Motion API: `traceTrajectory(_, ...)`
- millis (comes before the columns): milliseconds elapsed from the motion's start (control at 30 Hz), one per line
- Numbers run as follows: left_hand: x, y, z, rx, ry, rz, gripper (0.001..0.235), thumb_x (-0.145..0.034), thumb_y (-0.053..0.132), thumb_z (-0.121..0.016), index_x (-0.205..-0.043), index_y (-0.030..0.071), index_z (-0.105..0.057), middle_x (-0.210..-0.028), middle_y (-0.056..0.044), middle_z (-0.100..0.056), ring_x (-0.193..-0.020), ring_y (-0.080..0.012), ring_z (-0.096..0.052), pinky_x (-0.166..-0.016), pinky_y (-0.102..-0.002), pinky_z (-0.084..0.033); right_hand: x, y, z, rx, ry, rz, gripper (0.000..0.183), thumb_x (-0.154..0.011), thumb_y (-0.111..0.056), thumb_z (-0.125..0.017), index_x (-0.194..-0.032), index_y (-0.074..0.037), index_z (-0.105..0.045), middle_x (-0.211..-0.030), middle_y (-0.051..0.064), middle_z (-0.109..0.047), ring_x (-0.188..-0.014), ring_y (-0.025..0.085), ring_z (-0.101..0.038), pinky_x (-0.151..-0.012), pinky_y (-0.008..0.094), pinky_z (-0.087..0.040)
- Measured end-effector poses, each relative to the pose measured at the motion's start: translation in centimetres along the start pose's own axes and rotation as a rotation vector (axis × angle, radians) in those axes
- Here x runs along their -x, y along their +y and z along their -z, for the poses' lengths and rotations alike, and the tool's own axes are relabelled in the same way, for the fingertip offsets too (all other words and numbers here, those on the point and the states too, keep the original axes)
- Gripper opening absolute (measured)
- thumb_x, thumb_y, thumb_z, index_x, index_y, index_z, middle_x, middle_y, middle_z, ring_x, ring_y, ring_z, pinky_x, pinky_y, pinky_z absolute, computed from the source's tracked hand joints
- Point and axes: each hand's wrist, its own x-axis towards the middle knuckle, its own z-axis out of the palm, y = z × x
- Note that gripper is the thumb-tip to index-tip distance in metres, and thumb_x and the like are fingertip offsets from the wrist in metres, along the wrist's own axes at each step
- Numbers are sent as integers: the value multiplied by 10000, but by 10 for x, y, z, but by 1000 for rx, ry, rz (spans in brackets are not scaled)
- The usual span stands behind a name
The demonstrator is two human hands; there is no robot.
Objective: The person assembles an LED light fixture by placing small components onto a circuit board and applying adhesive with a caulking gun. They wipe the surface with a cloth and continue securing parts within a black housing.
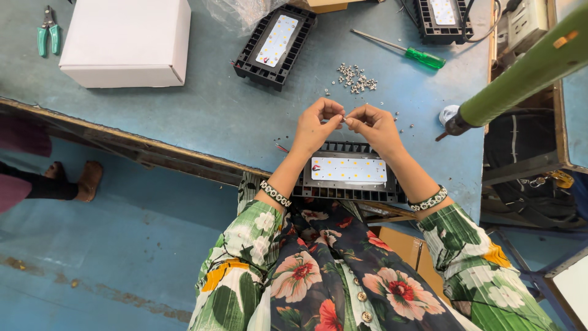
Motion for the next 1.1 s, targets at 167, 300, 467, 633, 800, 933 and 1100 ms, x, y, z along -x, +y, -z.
traceTrajectory(167, -1, 0, -2, -20, -24, -19, 168, -921, -8, -668, -1085, -5, -631, -1030, -87, -712, -942, -149, -713, -801, -304, -661, 1, -5, -4, 89, 40, 5, 156, -961, -148, -744, -1033, -13, -710, -912, 23, -724, -800, 59, -624, -719, 223, -516)
traceTrajectory(300, 2, 3, -3, -53, -5, -7, 162, -922, -4, -676, -1080, 5, -641, -1015, -80, -727, -935, -143, -724, -804, -296, -656, 4, -6, -8, 219, 93, 26, 156, -956, -148, -753, -1013, -12, -703, -919, 39, -733, -785, 64, -646, -693, 233, -538)
traceTrajectory(467, 8, 13, -7, -162, 10, -35, 140, -922, 5, -682, -1058, 22, -657, -1008, -58, -745, -947, -128, -739, -808, -284, -653, 6, -8, -10, 236, 133, 33, 153, -954, -141, -749, -1035, -24, -694, -931, 31, -754, -815, 76, -708, -721, 238, -573)
traceTrajectory(633, 13, 27, -11, -284, 26, -96, 119, -918, 0, -684, -1031, 36, -676, -1031, -53, -734, -978, -152, -753, -812, -293, -642, 5, -11, -11, 305, 144, 30, 128, -955, -126, -747, -1037, -29, -764, -926, 38, -741, -801, 87, -710, -715, 241, -567)
traceTrajectory(800, 18, 40, -14, -344, 14, -242, 138, -927, -15, -681, -1051, 43, -685, -1051, -59, -709, -992, -181, -757, -827, -297, -635, 6, -14, -11, 329, 192, 71, 125, -950, -124, -762, -1019, -21, -773, -918, 49, -734, -793, 96, -716, -706, 244, -565)
traceTrajectory(933, 23, 51, -18, -365, -2, -381, 158, -944, -31, -676, -1081, 49, -674, -1056, -66, -695, -982, -187, -749, -840, -292, -638, 12, -20, -10, 307, 232, 59, 125, -953, -127, -762, -995, -10, -746, -893, 46, -746, -807, 91, -726, -722, 238, -576)
traceTrajectory(1100, 28, 68, -18, -455, -37, -416, 145, -951, 0, -715, -1080, 45, -666, -1025, -64, -703, -951, -185, -756, -807, -294, -618, 21, -34, -7, 166, 178, 31, 141, -985, -130, -743, -1010, 9, -735, -881, 62, -744, -810, 96, -708, -731, 248, -570)
